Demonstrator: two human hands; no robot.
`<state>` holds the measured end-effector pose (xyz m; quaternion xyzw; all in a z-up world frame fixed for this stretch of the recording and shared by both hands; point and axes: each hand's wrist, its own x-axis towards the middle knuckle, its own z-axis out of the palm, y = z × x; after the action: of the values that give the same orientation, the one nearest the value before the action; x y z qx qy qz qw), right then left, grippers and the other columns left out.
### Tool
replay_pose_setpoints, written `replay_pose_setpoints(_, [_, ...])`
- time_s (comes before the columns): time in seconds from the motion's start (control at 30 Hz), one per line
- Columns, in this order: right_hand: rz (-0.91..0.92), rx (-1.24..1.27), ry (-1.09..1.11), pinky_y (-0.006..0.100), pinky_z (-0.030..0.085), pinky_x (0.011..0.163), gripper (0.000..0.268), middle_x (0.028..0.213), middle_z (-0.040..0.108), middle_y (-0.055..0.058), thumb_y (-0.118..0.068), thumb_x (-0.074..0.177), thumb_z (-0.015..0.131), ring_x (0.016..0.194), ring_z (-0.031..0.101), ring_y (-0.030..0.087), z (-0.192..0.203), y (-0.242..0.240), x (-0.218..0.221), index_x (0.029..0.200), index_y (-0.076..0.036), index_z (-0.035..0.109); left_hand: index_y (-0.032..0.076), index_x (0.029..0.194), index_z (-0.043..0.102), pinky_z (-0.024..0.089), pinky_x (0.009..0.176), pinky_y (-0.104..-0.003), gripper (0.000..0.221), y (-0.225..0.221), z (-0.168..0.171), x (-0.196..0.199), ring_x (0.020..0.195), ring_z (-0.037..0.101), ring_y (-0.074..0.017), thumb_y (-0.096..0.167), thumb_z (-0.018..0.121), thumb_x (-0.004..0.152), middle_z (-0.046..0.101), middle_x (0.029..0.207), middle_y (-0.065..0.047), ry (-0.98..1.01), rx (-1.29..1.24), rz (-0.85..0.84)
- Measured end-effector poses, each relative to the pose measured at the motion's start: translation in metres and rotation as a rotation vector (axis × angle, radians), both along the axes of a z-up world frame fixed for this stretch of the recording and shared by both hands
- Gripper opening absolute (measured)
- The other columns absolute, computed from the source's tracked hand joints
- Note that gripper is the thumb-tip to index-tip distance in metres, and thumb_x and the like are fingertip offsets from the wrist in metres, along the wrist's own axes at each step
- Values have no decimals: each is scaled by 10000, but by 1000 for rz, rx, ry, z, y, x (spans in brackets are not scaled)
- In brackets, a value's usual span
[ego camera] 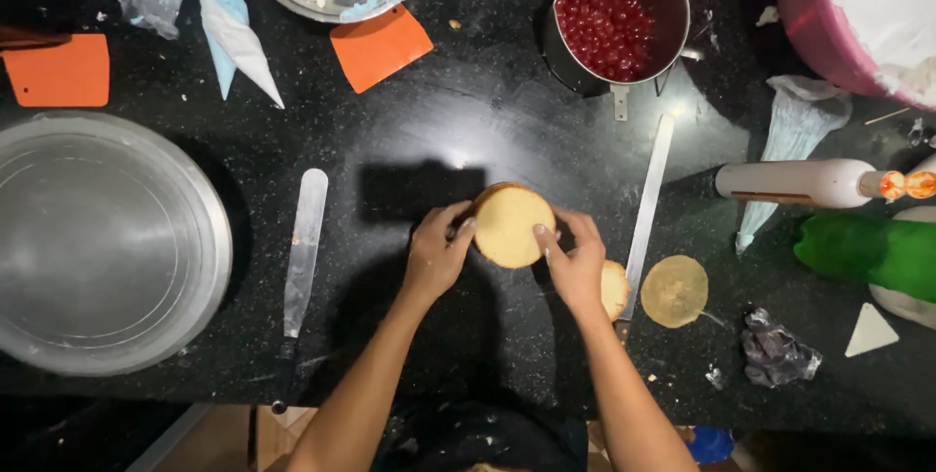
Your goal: The person holds a round sponge cake layer steady on a dark counter and slices it horizontally with a long knife, then trims the edges. They stack the cut layers, pour syrup over them from a green plastic bottle, and carry finished frosted cakes around the worktable.
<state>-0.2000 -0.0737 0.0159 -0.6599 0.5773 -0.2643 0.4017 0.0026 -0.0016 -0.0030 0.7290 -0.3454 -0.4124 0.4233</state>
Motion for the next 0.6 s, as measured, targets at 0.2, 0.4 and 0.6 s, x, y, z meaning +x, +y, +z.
replay_pose_setpoints(0.2, [-118,131,-158,284,520,770,311,991,670,61,-130,887,795,851,618,131,-28,4,-20,1141,0,671,58,1260,681,552,841,-370,339,-3,7,4,935,706,-278,204,619,960,690,1177,-151,43,60,-50])
replay_pose_setpoints(0.4, [-49,198,-220,276,539,830,328,1021,705,46,-119,903,782,923,649,113,-30,4,-21,1166,-9,621,17,1233,703,567,860,-378,318,7,1,-7,1011,700,-326,126,682,936,691,1163,-184,-120,-198,-23])
replay_pose_setpoints(0.6, [-251,449,-587,357,530,932,324,1127,680,94,-53,902,710,1050,645,203,-21,24,-63,1203,-31,594,4,1243,616,594,862,-344,371,4,10,-11,998,747,-243,94,719,898,735,1137,-175,161,-165,-60])
